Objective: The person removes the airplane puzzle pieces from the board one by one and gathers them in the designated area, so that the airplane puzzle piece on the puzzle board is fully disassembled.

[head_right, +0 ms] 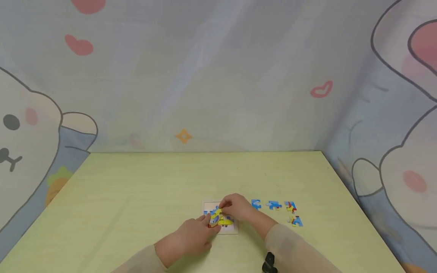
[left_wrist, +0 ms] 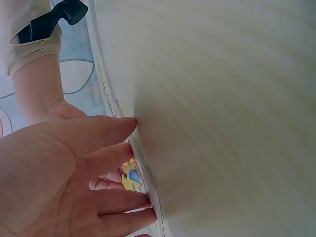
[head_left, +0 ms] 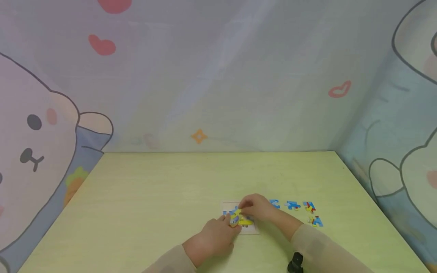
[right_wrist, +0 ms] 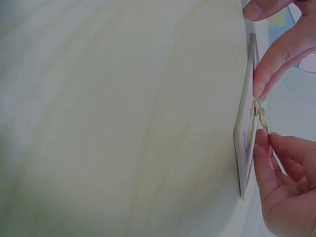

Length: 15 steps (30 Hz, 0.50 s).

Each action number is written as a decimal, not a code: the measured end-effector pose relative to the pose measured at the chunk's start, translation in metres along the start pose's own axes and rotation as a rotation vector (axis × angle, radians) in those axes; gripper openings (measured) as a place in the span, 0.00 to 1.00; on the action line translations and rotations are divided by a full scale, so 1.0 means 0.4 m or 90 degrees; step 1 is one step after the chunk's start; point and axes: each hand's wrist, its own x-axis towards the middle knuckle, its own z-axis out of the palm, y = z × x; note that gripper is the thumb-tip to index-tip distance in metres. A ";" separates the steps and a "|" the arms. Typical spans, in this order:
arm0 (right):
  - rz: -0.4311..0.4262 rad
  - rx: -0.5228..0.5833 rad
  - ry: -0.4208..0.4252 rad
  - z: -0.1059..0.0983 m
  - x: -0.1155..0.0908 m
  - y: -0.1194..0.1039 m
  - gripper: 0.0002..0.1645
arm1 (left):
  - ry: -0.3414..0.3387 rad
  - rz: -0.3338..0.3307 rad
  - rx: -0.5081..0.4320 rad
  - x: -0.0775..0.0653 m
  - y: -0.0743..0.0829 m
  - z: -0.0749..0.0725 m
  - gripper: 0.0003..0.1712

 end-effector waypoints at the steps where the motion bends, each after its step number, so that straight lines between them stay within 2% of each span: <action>1: -0.004 0.005 0.004 -0.001 0.002 0.001 0.04 | 0.003 0.000 -0.001 -0.001 0.000 0.000 0.27; 9: -0.031 0.034 0.031 -0.025 0.005 0.031 0.05 | 0.014 -0.002 0.002 -0.003 0.002 -0.002 0.26; 15: -0.025 0.132 0.020 -0.047 -0.022 0.059 0.07 | 0.010 -0.007 -0.015 -0.005 0.003 -0.001 0.27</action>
